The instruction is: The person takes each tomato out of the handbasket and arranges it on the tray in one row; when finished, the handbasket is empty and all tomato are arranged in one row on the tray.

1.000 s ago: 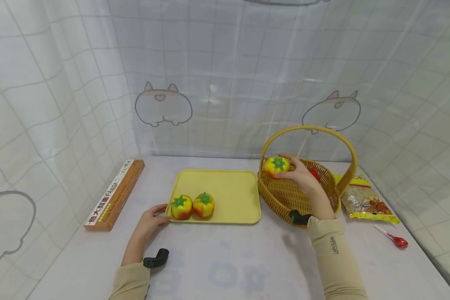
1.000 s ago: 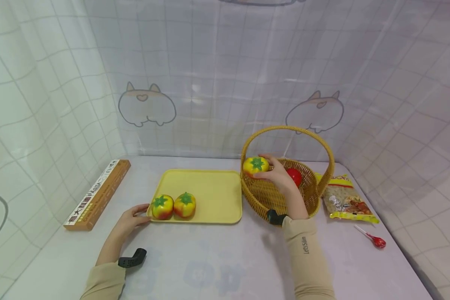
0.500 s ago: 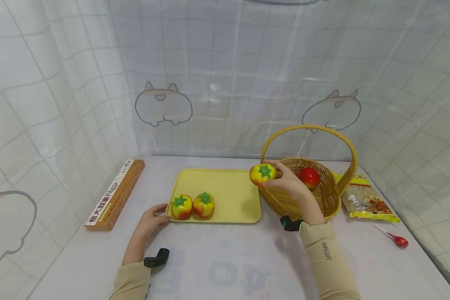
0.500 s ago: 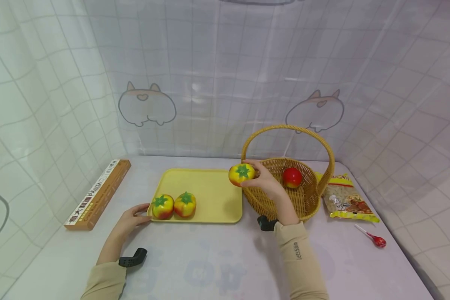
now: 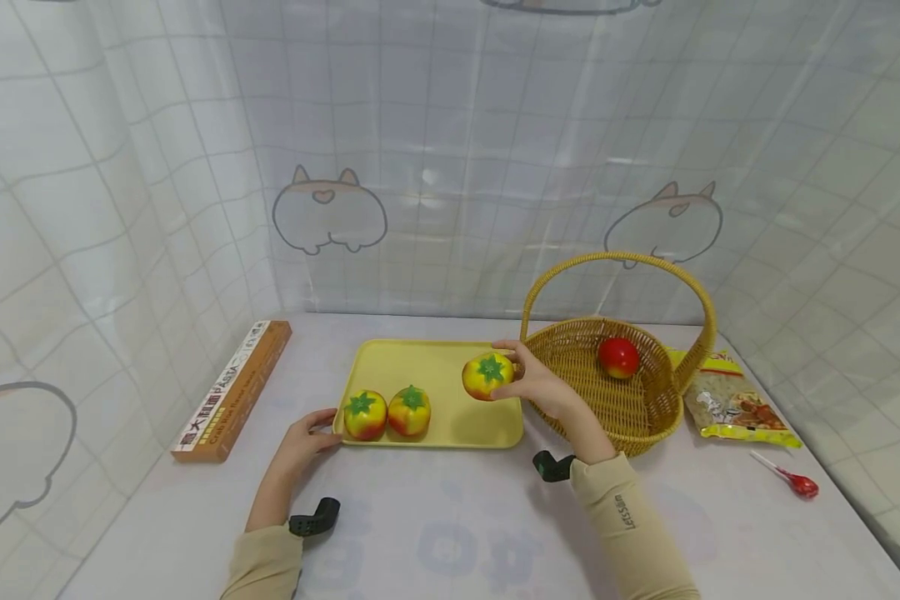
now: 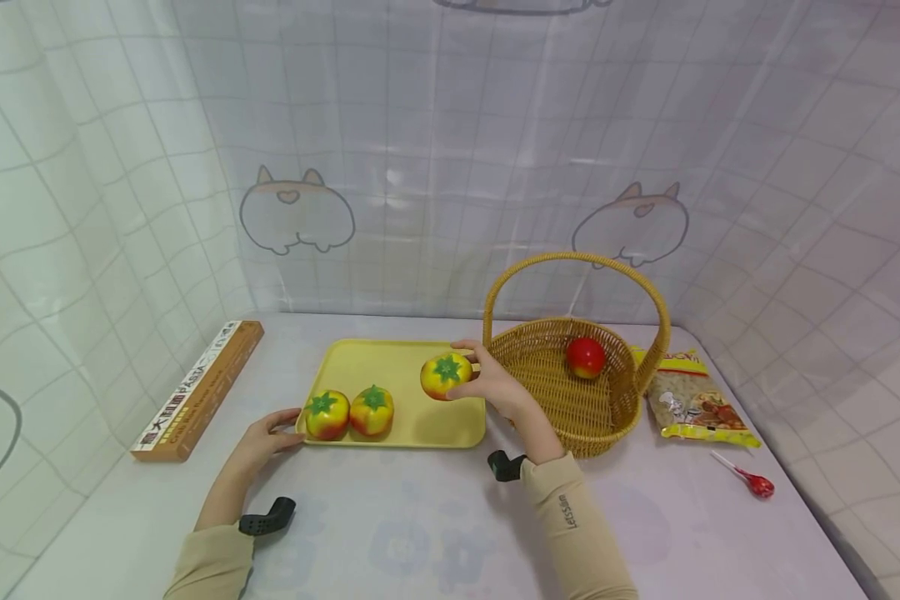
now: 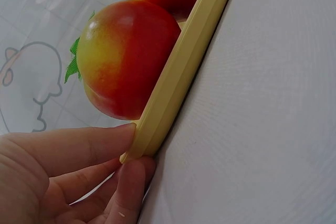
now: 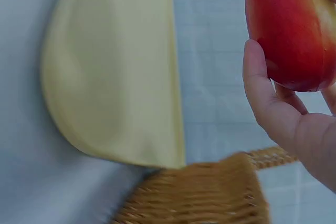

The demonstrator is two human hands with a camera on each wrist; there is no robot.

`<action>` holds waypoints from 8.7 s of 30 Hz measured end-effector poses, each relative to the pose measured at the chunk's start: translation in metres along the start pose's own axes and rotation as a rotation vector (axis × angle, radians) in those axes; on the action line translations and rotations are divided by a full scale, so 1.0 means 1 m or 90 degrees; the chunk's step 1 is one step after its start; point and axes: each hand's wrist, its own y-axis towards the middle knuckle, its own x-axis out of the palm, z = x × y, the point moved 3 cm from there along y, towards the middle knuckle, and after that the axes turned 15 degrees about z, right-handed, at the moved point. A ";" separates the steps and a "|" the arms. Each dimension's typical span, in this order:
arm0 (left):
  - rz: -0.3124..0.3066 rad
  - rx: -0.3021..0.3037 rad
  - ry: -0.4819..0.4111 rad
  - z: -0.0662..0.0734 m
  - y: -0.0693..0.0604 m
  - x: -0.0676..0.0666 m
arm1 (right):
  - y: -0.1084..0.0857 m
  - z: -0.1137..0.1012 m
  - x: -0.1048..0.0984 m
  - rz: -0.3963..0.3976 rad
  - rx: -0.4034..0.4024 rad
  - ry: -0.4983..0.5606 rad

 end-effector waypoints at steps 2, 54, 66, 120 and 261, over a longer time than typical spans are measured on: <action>0.002 0.006 0.003 0.000 0.000 0.000 | 0.001 0.006 0.006 -0.001 0.016 -0.001; -0.004 -0.019 -0.001 0.000 0.001 0.000 | 0.010 0.045 0.040 -0.057 0.034 -0.034; -0.006 -0.012 -0.001 0.002 0.001 0.000 | -0.002 0.012 0.012 -0.016 -0.029 -0.010; 0.008 -0.007 0.001 -0.005 0.003 0.001 | 0.026 0.018 -0.165 0.338 -0.019 0.039; 0.007 0.004 -0.004 -0.002 0.001 0.000 | -0.023 0.019 0.003 0.153 -0.007 -0.041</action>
